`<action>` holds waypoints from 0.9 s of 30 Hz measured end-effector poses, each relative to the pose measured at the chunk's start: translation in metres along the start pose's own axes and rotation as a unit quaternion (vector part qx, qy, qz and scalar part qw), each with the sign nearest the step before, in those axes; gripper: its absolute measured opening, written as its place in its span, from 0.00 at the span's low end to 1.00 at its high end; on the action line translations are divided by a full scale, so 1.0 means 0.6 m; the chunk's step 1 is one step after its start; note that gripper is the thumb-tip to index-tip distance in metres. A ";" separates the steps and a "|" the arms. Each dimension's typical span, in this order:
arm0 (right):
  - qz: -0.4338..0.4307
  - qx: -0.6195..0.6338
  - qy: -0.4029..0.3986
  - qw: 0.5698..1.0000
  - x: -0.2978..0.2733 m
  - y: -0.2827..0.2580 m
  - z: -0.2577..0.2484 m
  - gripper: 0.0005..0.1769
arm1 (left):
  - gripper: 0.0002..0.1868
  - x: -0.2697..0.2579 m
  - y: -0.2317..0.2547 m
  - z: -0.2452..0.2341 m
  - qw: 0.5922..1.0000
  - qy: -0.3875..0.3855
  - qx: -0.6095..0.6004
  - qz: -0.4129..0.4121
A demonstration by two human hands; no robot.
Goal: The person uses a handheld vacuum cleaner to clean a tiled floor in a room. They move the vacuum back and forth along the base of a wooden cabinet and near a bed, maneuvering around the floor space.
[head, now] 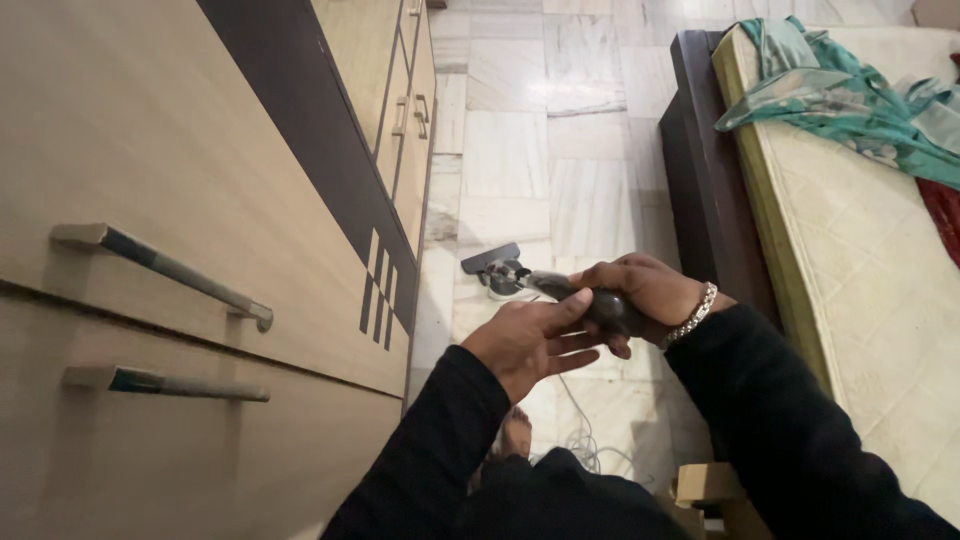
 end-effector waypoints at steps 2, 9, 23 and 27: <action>-0.001 0.007 -0.002 1.000 0.014 -0.004 0.001 0.23 | 0.26 0.001 0.010 -0.001 0.999 -0.008 -0.051 0.009; -0.017 0.045 -0.036 0.998 0.069 -0.007 -0.020 0.20 | 0.20 0.027 0.032 -0.016 0.995 0.046 -0.094 -0.005; 0.052 0.081 -0.027 0.995 0.133 0.004 -0.023 0.18 | 0.20 0.079 0.013 -0.048 0.977 0.116 -0.175 -0.034; 0.065 0.097 -0.015 0.993 0.150 0.016 -0.018 0.18 | 0.18 0.082 0.005 -0.054 0.967 0.165 -0.185 -0.059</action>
Point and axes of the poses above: each hand's wrist, its own x-axis towards the middle knuckle, its own z-axis out of the palm, y = z × x, the point moved 3 cm from there along x, towards the middle knuckle, and after that the axes turned 12 degrees about x, right-handed, at the moved point
